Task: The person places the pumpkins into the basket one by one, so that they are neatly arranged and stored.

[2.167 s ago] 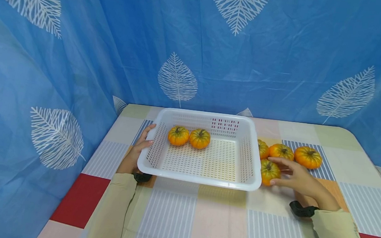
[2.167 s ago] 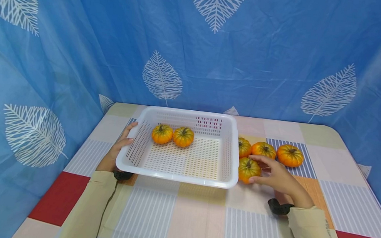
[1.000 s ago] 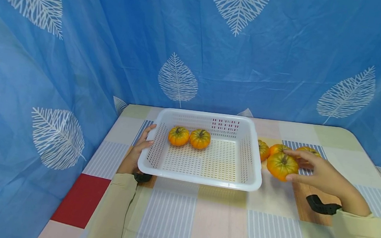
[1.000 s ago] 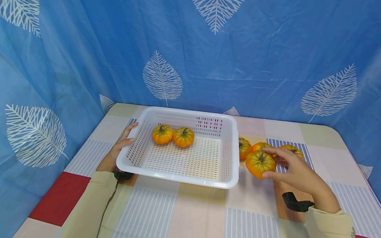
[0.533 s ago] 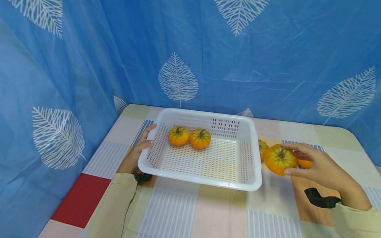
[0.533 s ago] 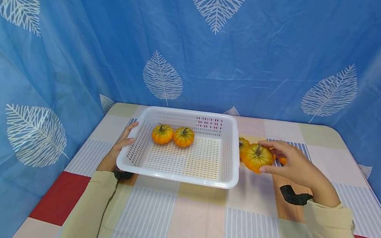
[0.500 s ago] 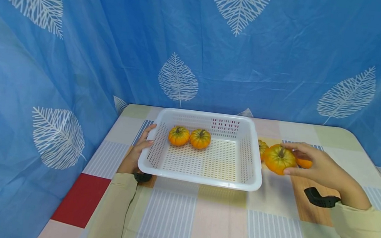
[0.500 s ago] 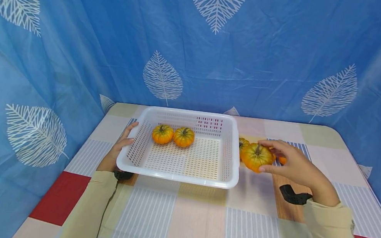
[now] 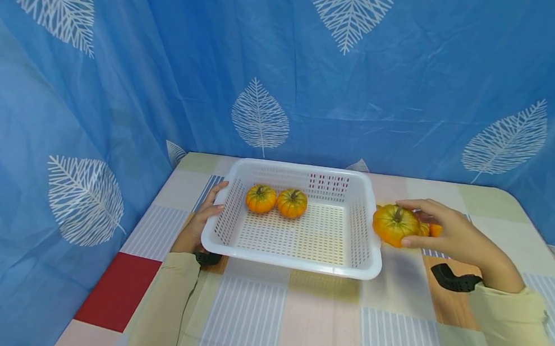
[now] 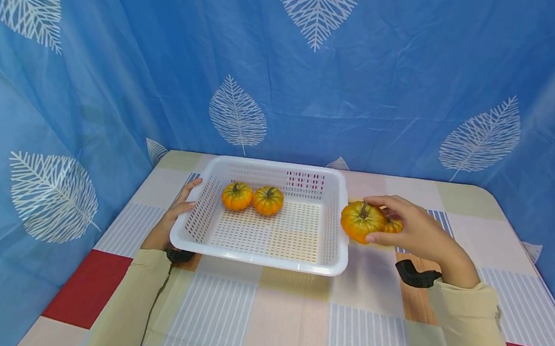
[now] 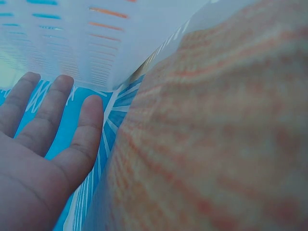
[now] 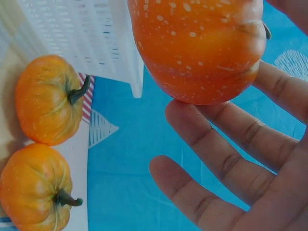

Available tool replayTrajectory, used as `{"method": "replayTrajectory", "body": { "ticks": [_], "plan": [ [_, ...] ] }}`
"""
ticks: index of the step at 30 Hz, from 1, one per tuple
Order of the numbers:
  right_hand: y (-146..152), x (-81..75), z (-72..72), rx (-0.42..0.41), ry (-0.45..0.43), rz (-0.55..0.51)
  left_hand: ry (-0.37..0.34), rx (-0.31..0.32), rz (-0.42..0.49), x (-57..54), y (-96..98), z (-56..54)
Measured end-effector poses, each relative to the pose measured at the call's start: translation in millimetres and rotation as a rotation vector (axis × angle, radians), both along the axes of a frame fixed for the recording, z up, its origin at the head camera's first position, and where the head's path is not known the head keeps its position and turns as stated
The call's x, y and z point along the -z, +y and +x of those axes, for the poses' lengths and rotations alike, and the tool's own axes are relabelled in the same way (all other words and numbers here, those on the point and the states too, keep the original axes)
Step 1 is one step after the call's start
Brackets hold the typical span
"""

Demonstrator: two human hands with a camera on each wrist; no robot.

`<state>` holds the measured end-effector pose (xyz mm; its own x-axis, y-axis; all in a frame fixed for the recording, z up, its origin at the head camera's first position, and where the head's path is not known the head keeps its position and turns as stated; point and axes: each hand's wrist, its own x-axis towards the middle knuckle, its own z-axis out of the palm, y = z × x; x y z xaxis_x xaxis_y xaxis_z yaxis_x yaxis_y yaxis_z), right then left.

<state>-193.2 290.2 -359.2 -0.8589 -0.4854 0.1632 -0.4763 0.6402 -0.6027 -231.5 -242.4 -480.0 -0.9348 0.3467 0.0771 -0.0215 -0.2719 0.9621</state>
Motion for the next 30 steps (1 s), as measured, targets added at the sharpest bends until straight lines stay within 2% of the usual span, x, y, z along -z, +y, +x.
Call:
{"method": "replayTrajectory", "body": {
  "ticks": [9,18,23,27,30],
  "plan": [
    [-9,1.3,-9.3,-0.026,0.045,-0.02,0.002,0.003,-0.004,1.1,-0.5,0.0],
    [-23,-1.2,-20.6,-0.066,0.053,-0.021,0.001,-0.009,-0.023,-1.7,0.4,3.6],
    [-32,-5.2,-24.9,-0.065,-0.007,-0.031,-0.004,-0.014,-0.033,-2.2,0.4,4.8],
    [-40,-8.6,-28.1,-0.047,-0.103,-0.042,-0.012,-0.022,-0.035,-1.4,0.3,4.3],
    [-45,-9.2,-32.0,-0.053,-0.127,-0.04,-0.016,-0.023,-0.038,-0.9,0.2,3.6]
  ]
}}
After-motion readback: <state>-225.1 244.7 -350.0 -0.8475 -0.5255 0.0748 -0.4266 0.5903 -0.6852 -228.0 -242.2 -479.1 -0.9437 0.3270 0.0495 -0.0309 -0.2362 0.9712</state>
